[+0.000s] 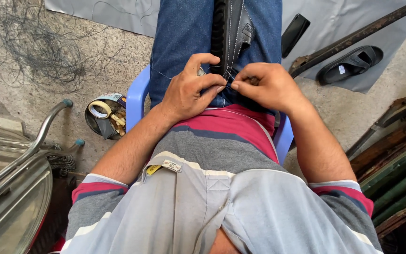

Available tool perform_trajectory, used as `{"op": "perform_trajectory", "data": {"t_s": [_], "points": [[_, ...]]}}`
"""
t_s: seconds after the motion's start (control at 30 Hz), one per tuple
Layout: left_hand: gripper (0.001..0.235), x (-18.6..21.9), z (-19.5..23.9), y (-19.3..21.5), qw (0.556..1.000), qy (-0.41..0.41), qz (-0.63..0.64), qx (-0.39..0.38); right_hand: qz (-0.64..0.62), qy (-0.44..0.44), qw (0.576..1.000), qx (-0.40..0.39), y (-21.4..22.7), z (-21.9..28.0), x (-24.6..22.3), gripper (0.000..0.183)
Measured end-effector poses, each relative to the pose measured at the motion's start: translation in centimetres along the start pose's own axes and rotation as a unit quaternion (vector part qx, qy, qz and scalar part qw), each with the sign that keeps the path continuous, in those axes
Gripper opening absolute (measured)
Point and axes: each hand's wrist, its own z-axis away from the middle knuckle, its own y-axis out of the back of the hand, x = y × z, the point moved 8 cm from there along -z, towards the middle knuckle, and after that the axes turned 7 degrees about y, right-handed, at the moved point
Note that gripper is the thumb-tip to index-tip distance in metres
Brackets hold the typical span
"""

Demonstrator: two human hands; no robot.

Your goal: The person is sitting on a blue plastic chair, sewing a black belt that is resting on their lap. They use a needle and thread to stitch along the edge of the belt, pulling the thread through repeatedly. The camera angle shifts at the end, revealing the person's bare feet.

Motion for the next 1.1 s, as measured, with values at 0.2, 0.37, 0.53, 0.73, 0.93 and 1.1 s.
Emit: {"op": "perform_trajectory", "data": {"t_s": [0.2,0.37,0.53,0.73,0.93,1.1], "points": [[0.009,0.5,-0.3,0.1,0.995,-0.040,-0.037,-0.078,-0.646,0.024,0.730,0.223,10.5,2.5,6.9,0.012],[0.037,-0.1,-0.7,0.4,0.992,0.027,-0.062,-0.105,0.131,0.223,0.855,0.449,13.2,4.2,-3.9,0.022],[0.031,-1.1,-1.2,0.1,0.977,0.067,-0.163,-0.123,0.233,0.252,0.934,0.101,2.7,0.3,-5.1,0.028],[0.019,2.5,-1.0,2.2,0.971,-0.037,0.006,-0.234,0.187,0.241,0.946,0.113,2.9,-1.1,-5.0,0.003],[0.026,3.1,-0.7,2.6,0.886,0.052,0.387,-0.251,0.128,0.249,0.953,0.112,2.2,-1.4,-4.2,0.011],[0.068,-1.9,-1.2,-0.1,0.983,0.085,-0.124,-0.102,0.112,0.250,0.951,0.141,2.2,-1.4,-3.3,0.009]]}}
